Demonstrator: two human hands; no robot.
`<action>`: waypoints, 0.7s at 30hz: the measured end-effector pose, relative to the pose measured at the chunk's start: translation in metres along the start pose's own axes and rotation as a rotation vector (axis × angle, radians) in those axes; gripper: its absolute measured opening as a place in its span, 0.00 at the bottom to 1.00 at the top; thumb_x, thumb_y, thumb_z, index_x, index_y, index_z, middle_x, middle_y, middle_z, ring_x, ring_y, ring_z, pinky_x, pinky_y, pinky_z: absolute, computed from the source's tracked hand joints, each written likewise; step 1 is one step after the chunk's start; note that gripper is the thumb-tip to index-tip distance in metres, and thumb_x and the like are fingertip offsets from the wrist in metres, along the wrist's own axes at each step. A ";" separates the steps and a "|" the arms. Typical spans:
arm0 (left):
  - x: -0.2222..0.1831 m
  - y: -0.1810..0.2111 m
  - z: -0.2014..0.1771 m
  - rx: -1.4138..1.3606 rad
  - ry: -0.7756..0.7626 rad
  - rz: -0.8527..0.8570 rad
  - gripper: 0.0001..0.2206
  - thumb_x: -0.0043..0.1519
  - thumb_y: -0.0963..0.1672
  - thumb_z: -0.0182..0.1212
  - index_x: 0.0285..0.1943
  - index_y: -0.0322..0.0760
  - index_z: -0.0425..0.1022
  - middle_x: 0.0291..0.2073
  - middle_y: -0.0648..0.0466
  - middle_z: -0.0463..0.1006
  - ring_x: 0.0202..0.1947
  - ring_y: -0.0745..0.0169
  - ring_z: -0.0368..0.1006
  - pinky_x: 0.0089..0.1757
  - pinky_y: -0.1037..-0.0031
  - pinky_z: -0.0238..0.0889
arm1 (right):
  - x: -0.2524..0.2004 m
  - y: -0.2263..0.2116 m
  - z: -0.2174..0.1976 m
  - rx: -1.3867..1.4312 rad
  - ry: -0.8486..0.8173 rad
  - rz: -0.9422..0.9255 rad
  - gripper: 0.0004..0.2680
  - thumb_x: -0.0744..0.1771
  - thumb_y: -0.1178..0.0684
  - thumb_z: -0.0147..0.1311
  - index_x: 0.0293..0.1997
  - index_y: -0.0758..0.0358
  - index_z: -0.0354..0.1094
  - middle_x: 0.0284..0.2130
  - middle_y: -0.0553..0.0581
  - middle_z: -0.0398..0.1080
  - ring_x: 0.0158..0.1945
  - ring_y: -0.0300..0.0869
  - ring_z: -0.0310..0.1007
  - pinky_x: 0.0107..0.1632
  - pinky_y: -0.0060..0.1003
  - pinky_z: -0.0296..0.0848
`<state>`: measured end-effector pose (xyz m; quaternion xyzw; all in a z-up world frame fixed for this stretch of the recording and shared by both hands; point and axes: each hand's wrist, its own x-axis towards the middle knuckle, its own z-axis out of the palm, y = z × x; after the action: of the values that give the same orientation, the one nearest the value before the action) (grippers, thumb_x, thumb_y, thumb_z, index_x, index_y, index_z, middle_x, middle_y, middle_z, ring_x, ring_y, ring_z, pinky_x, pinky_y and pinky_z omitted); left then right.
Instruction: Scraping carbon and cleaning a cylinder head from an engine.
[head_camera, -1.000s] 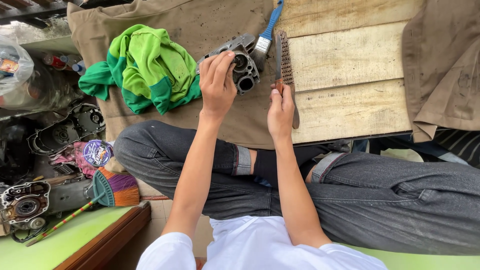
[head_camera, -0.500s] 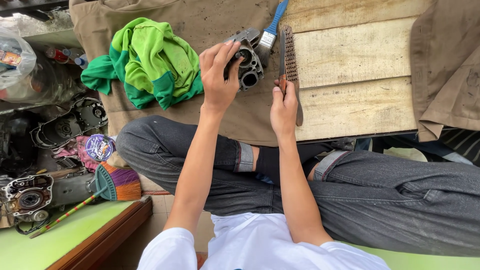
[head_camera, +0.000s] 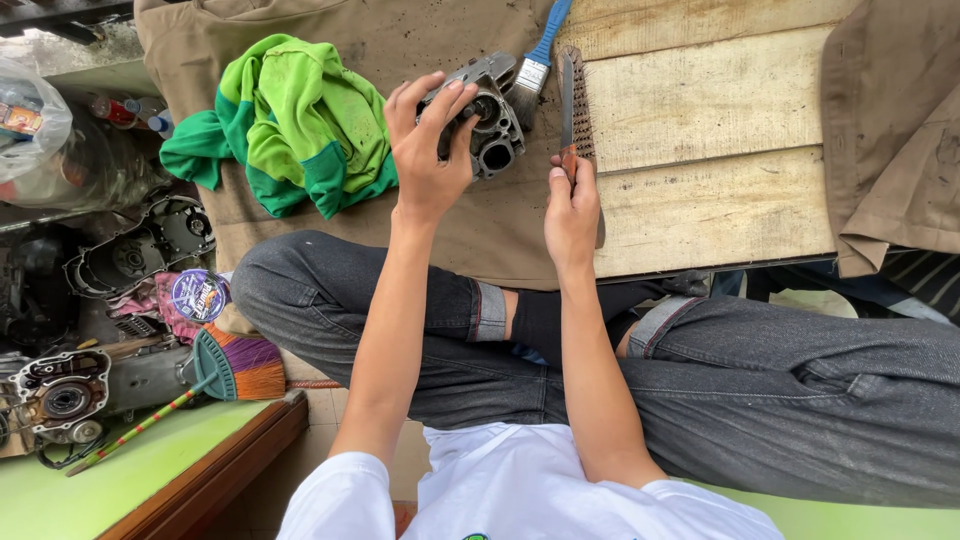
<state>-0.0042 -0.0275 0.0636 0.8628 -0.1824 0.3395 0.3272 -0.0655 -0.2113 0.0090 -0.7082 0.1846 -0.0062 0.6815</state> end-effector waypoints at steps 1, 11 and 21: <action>0.003 0.001 -0.001 -0.001 0.000 0.002 0.26 0.58 0.36 0.77 0.64 0.42 0.71 0.52 0.54 0.81 0.60 0.55 0.71 0.62 0.61 0.60 | 0.000 -0.001 0.000 0.001 0.001 -0.001 0.07 0.71 0.54 0.47 0.50 0.65 0.68 0.24 0.46 0.63 0.25 0.30 0.59 0.29 0.29 0.60; 0.004 -0.005 -0.008 -0.059 -0.152 -0.009 0.28 0.62 0.38 0.72 0.70 0.38 0.63 0.60 0.57 0.80 0.68 0.53 0.64 0.68 0.52 0.49 | -0.052 -0.016 0.027 0.332 -0.086 0.186 0.11 0.72 0.46 0.37 0.42 0.62 0.64 0.20 0.45 0.59 0.16 0.29 0.53 0.17 0.27 0.53; 0.016 -0.012 -0.024 -0.212 -0.280 0.024 0.39 0.63 0.39 0.74 0.78 0.31 0.48 0.65 0.54 0.75 0.68 0.45 0.62 0.68 0.53 0.48 | -0.064 0.003 0.014 0.663 -0.059 0.299 0.08 0.72 0.49 0.38 0.43 0.62 0.58 0.21 0.47 0.55 0.19 0.31 0.52 0.20 0.28 0.54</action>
<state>0.0024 -0.0039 0.0832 0.8600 -0.2713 0.1989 0.3838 -0.1217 -0.1804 0.0206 -0.4139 0.2544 0.0545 0.8724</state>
